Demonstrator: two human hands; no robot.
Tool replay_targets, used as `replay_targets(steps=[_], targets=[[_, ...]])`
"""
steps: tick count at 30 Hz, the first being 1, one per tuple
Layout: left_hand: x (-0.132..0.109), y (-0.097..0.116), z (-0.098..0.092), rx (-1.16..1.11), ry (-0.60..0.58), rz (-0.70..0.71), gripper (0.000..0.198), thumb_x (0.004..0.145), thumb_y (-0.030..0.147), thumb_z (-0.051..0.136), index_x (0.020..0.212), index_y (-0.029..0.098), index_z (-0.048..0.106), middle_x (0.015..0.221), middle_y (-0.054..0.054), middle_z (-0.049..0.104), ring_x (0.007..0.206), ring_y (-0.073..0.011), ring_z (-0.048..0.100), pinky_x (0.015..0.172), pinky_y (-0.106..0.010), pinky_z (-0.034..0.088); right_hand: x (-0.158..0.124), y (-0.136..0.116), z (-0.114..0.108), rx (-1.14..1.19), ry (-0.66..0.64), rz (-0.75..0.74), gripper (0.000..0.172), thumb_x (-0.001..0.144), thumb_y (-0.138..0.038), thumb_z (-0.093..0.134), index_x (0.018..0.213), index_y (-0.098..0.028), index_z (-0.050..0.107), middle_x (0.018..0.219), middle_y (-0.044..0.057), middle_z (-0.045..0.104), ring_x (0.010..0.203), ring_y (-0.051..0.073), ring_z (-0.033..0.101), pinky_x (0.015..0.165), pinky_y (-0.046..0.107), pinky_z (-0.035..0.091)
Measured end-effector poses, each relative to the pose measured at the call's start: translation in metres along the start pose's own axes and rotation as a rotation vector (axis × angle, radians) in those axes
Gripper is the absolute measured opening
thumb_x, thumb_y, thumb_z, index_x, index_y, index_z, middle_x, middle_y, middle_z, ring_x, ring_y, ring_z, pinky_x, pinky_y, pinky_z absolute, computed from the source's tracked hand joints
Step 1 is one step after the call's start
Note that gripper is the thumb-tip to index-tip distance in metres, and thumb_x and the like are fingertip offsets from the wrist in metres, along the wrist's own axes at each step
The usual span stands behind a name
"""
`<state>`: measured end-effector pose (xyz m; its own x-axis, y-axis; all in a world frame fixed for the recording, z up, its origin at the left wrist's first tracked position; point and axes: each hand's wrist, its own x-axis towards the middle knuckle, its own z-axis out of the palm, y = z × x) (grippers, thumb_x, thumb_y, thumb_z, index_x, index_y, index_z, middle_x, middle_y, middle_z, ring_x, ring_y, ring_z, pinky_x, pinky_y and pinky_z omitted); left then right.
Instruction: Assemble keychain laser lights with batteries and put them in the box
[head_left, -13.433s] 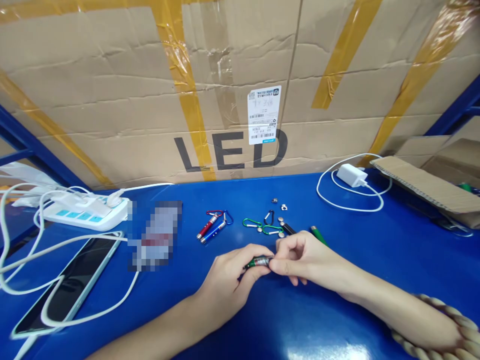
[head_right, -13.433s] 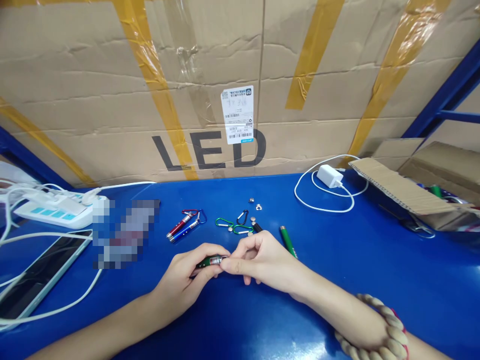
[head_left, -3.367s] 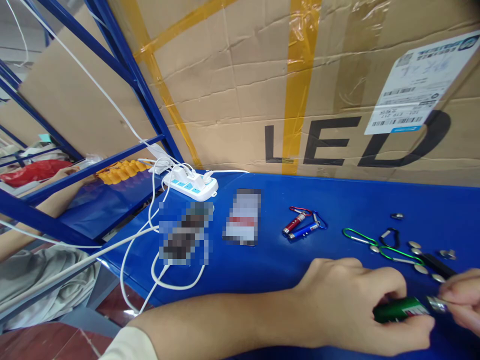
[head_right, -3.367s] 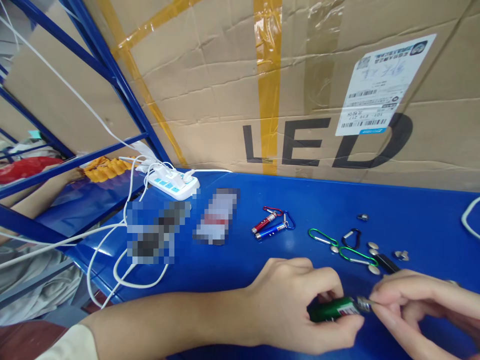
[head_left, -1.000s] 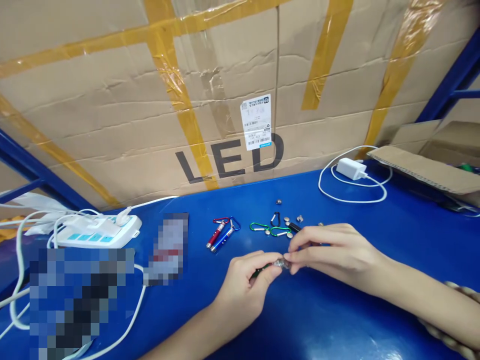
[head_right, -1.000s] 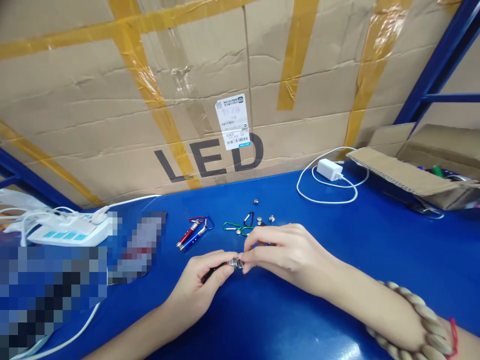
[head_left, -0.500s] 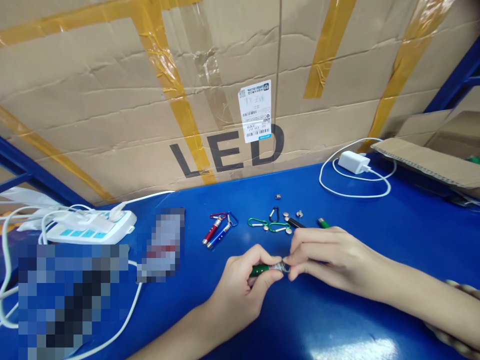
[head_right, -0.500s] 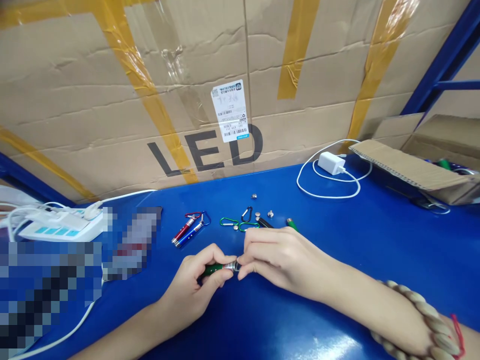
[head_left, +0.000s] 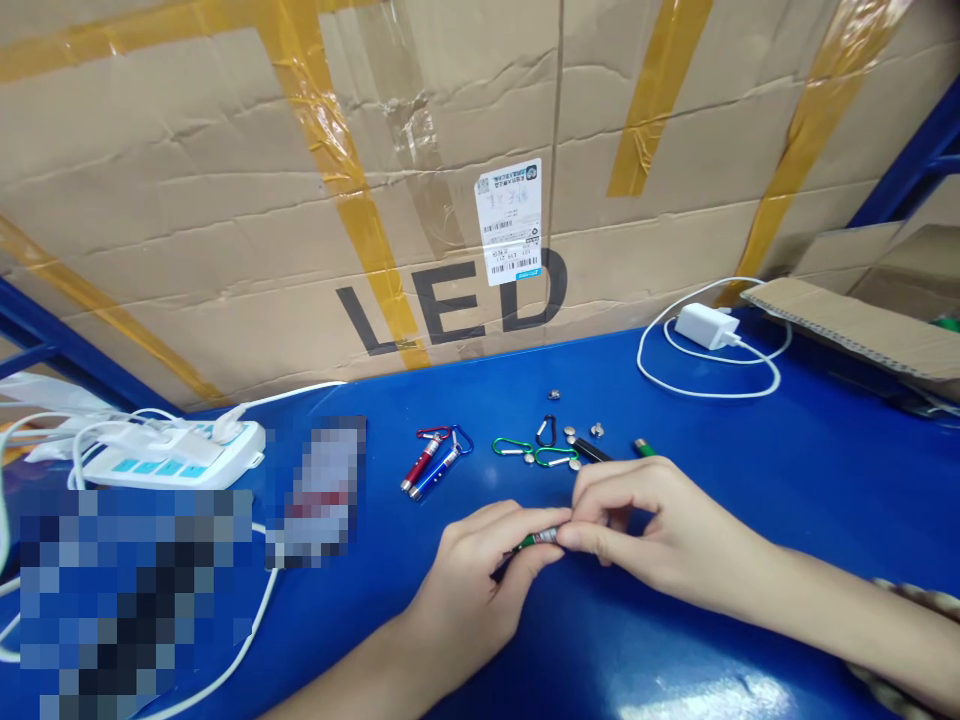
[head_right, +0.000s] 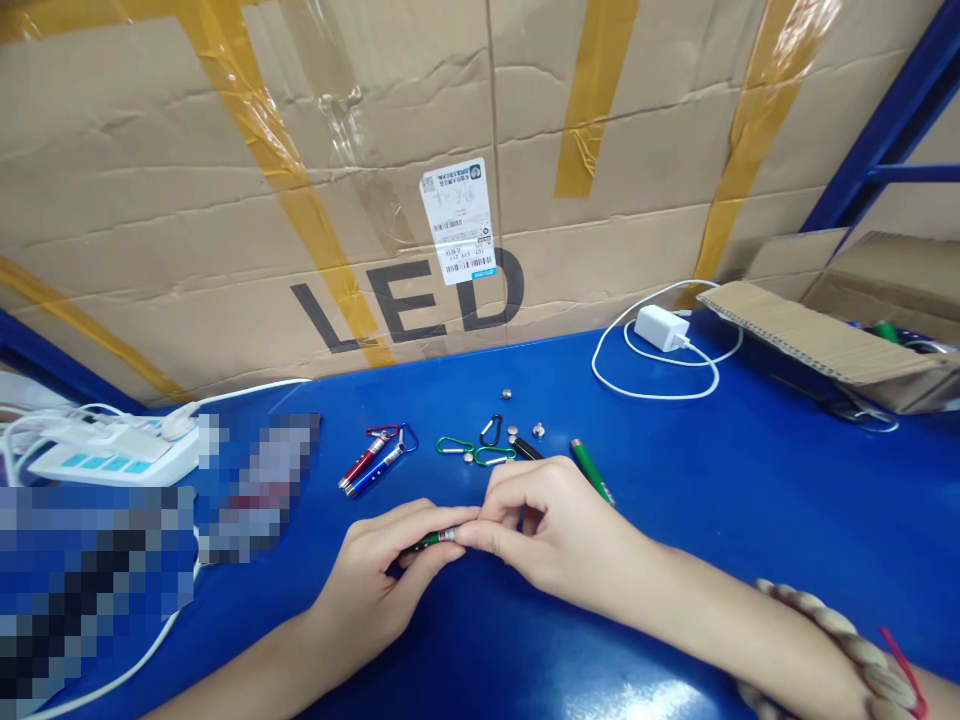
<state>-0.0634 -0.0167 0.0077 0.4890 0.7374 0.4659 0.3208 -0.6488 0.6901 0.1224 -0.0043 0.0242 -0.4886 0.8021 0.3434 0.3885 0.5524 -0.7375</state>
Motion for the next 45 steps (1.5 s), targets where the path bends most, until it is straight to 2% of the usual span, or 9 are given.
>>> replay_targets(steps=[4,9,11,16,21,29,34,39,45], targets=[[0.001,0.002,0.001,-0.003,0.051,-0.026,0.020,0.083,0.004,0.055,0.094,0.011,0.071,0.074,-0.005,0.071,0.063,-0.0129,0.062,0.062,-0.017,0.049,0.000,0.001,-0.002,-0.056,0.019,-0.047,0.043,0.086,-0.046,0.055,0.058,-0.015,0.065,0.054,0.001,0.058,0.050,0.009,0.053,0.044,0.017,0.039],[0.002,0.003,0.002,-0.085,0.087,-0.179,0.020,0.083,0.009,0.053,0.092,0.011,0.070,0.073,-0.005,0.069,0.057,-0.0103,0.061,0.050,-0.013,0.045,-0.002,0.005,-0.007,-0.134,0.174,-0.167,0.022,0.076,-0.038,0.070,0.077,-0.016,0.070,0.071,0.002,0.064,0.050,0.007,0.055,0.048,0.017,0.044],[0.002,0.003,0.002,-0.105,0.093,-0.234,0.019,0.082,0.012,0.053,0.091,0.011,0.070,0.070,-0.004,0.068,0.055,-0.0102,0.060,0.050,-0.013,0.045,-0.002,0.006,-0.008,-0.158,0.186,-0.251,0.017,0.079,-0.034,0.068,0.082,-0.018,0.071,0.077,0.002,0.065,0.055,0.007,0.058,0.052,0.017,0.046],[0.000,0.003,0.003,-0.140,0.013,-0.296,0.017,0.083,0.019,0.052,0.086,0.014,0.068,0.060,-0.001,0.062,0.049,-0.0101,0.052,0.045,-0.016,0.039,-0.003,0.009,-0.013,-0.168,0.095,-0.317,0.023,0.088,-0.031,0.058,0.073,-0.021,0.073,0.070,0.001,0.063,0.057,0.006,0.060,0.052,0.015,0.044],[-0.003,0.002,0.002,-0.192,-0.054,-0.332,0.013,0.083,0.025,0.051,0.073,0.017,0.052,0.055,0.001,0.053,0.048,-0.0111,0.043,0.042,-0.020,0.029,-0.005,0.011,-0.015,-0.100,-0.017,-0.322,0.020,0.089,-0.025,0.056,0.078,-0.018,0.071,0.073,0.002,0.063,0.060,0.008,0.062,0.053,0.016,0.045],[-0.001,0.005,0.001,-0.291,-0.095,-0.294,0.017,0.083,0.019,0.051,0.070,0.020,0.041,0.061,0.002,0.055,0.047,-0.0087,0.035,0.043,-0.018,0.030,-0.007,0.010,-0.010,-0.109,-0.015,-0.346,0.016,0.090,-0.020,0.055,0.080,-0.018,0.068,0.072,0.001,0.063,0.060,0.008,0.062,0.052,0.017,0.044],[-0.002,0.003,-0.001,-0.272,-0.122,-0.290,0.016,0.084,0.023,0.053,0.071,0.019,0.044,0.058,0.001,0.052,0.053,-0.0119,0.045,0.047,-0.020,0.032,-0.006,0.007,-0.013,-0.184,-0.046,-0.404,0.028,0.095,-0.025,0.046,0.077,-0.018,0.067,0.070,0.001,0.061,0.056,0.007,0.058,0.049,0.019,0.040],[-0.002,0.002,-0.002,-0.317,-0.167,-0.281,0.012,0.085,0.021,0.051,0.074,0.019,0.044,0.063,-0.002,0.060,0.054,-0.0124,0.051,0.051,-0.021,0.037,-0.007,0.006,-0.014,-0.179,-0.092,-0.396,0.034,0.097,-0.030,0.040,0.078,-0.021,0.066,0.071,0.002,0.058,0.056,0.008,0.055,0.049,0.021,0.037],[-0.002,0.003,-0.003,-0.349,-0.190,-0.276,0.012,0.087,0.021,0.047,0.076,0.019,0.043,0.065,-0.003,0.061,0.056,-0.0134,0.054,0.055,-0.023,0.041,-0.008,0.005,-0.011,-0.125,-0.060,-0.357,0.021,0.093,-0.025,0.050,0.079,-0.022,0.066,0.070,-0.001,0.055,0.056,0.006,0.051,0.050,0.018,0.035]])
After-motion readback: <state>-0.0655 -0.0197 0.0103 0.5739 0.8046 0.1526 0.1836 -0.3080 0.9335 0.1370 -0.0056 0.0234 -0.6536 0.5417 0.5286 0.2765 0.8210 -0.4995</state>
